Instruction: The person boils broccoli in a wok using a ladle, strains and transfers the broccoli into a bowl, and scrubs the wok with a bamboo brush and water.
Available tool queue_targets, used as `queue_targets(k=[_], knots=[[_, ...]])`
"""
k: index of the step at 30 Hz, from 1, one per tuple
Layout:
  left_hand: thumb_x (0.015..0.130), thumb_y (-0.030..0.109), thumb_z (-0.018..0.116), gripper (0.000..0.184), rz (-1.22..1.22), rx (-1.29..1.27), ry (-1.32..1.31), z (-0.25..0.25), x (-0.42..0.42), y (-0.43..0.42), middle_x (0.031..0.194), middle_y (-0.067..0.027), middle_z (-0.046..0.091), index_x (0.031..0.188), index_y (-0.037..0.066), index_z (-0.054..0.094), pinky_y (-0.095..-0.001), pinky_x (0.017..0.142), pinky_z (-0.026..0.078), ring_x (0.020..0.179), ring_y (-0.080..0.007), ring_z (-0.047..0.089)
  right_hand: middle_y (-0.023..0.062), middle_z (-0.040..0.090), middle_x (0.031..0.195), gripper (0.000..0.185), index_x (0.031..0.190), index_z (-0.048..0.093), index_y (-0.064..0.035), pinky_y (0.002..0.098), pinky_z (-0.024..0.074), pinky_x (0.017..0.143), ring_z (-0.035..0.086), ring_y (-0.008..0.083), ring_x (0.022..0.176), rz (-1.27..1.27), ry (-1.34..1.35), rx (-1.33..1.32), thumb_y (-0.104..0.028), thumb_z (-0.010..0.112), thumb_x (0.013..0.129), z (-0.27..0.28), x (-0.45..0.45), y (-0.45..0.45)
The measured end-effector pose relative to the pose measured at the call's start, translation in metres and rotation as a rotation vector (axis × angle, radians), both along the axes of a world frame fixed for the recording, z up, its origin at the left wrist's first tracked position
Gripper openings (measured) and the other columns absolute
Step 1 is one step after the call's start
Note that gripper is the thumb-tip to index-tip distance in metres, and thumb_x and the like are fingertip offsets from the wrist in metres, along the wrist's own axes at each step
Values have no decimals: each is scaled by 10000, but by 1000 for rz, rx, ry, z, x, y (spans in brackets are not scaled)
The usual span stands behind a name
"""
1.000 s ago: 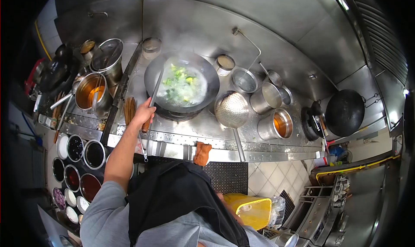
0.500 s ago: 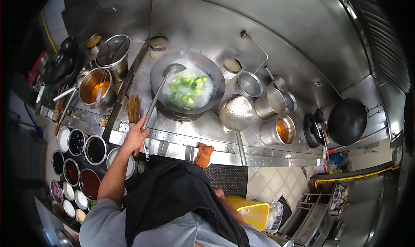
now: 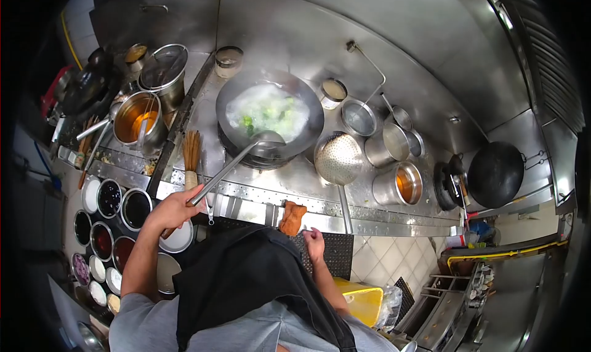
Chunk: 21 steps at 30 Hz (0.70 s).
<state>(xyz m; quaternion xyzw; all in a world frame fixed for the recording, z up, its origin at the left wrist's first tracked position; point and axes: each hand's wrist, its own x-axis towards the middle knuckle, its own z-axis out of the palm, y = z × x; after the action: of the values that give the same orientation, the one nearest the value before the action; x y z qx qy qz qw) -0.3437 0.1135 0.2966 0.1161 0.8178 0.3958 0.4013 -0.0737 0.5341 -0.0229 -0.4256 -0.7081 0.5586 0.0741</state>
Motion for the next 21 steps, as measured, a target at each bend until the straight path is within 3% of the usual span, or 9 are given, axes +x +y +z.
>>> queue_targets(k=[1,2,4,7,9,13,16,17,21], knots=[[928,140,670,707,-42,-91,40,-13,-7,1,758,-64,657,1574,203,390,-336,528,512,548,-173,583,82,698,914,521,1277,582,34,297,542,694,655,152,769,26,19,70,-242,786,885,16,-20,-7],[926,154,668,698,-71,-106,193,-39,-12,4,801,-92,681,1568,211,399,-363,579,524,598,-217,616,95,709,933,561,1293,568,44,315,558,725,674,169,801,53,38,140,-245,801,871,23,-35,-13],[923,182,666,681,-127,-130,497,-98,-23,15,888,-147,730,1555,228,417,-417,681,548,697,-305,683,135,713,1003,583,1281,565,50,339,563,796,693,205,891,152,23,37,-238,821,843,8,-57,-14],[918,212,658,660,-129,-238,643,-127,-33,55,976,-201,733,1539,234,436,-468,813,530,869,-400,694,183,703,1078,599,1236,551,44,373,560,856,703,268,970,219,-119,108,-244,846,802,36,-83,-19],[926,200,657,671,-30,-119,547,-141,-32,74,894,-170,727,1552,229,416,-445,742,542,762,-347,688,206,691,1104,608,1207,524,32,394,553,881,698,311,1001,227,-210,190,-254,855,783,47,-90,-23],[944,151,651,692,163,109,138,-109,-16,94,737,-85,651,1576,225,378,-368,550,529,559,-196,601,237,676,1100,650,1188,450,8,427,539,914,683,380,1022,220,-258,245,-269,860,766,35,-101,-24],[952,110,643,709,298,241,95,-116,-12,95,678,-14,545,1590,229,357,-303,428,455,504,-93,491,240,665,1117,674,1208,426,8,429,540,919,676,370,1035,233,-315,233,-267,856,768,41,-103,-24],[951,104,640,712,325,262,101,-117,-12,97,677,-10,539,1592,228,355,-300,421,450,508,-91,490,239,660,1130,679,1218,423,9,427,542,919,674,358,1043,248,-335,228,-264,854,771,46,-106,-24],[954,82,625,722,466,326,141,-124,-22,102,673,-1,526,1602,210,332,-297,402,438,502,-93,477,179,636,1192,592,1276,451,22,412,554,927,660,300,1074,220,51,-160,-174,789,831,40,-107,-17]])
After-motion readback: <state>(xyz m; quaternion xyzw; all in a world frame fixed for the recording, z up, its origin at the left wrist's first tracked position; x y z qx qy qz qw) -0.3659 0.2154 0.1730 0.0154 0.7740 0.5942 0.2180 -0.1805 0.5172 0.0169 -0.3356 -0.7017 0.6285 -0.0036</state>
